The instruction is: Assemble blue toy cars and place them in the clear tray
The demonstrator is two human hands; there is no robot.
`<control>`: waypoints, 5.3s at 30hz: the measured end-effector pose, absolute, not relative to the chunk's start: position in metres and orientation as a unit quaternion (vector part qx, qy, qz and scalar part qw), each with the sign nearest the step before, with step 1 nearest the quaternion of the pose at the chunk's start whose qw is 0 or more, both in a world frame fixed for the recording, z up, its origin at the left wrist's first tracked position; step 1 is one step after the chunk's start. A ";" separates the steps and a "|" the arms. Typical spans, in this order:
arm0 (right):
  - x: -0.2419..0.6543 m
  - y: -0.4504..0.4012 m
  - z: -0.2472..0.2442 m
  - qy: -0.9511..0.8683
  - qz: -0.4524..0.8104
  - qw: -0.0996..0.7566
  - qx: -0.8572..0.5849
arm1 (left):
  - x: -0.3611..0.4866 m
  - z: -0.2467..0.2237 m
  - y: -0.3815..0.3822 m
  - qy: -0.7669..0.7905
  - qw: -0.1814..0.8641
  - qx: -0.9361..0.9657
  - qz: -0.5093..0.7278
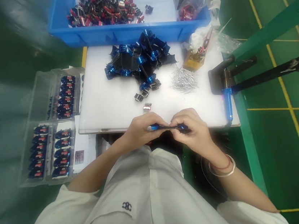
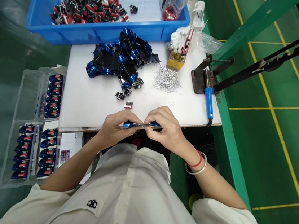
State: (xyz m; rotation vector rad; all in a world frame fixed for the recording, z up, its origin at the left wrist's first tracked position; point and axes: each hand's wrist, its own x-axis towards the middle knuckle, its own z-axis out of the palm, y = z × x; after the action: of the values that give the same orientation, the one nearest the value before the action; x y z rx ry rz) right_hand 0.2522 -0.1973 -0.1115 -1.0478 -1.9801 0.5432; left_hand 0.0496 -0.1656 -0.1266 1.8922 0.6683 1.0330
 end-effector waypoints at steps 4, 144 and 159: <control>0.256 -0.196 -0.112 -0.747 0.313 0.402 -0.428 | 0.051 -0.130 -0.168 0.278 0.441 0.741 0.423; 0.243 -0.199 -0.115 -0.308 0.496 0.526 -0.618 | 0.047 -0.163 -0.167 0.365 0.284 0.775 0.430; 0.209 -0.174 -0.139 -0.511 0.391 0.422 -0.639 | -0.017 -0.152 -0.203 0.529 0.561 0.470 0.430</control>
State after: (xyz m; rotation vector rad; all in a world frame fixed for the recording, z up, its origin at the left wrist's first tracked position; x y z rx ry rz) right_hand 0.2086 -0.1744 -0.1390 -1.5991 -1.2785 0.9795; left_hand -0.0165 -0.2025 -0.1518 1.1074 1.2460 1.0140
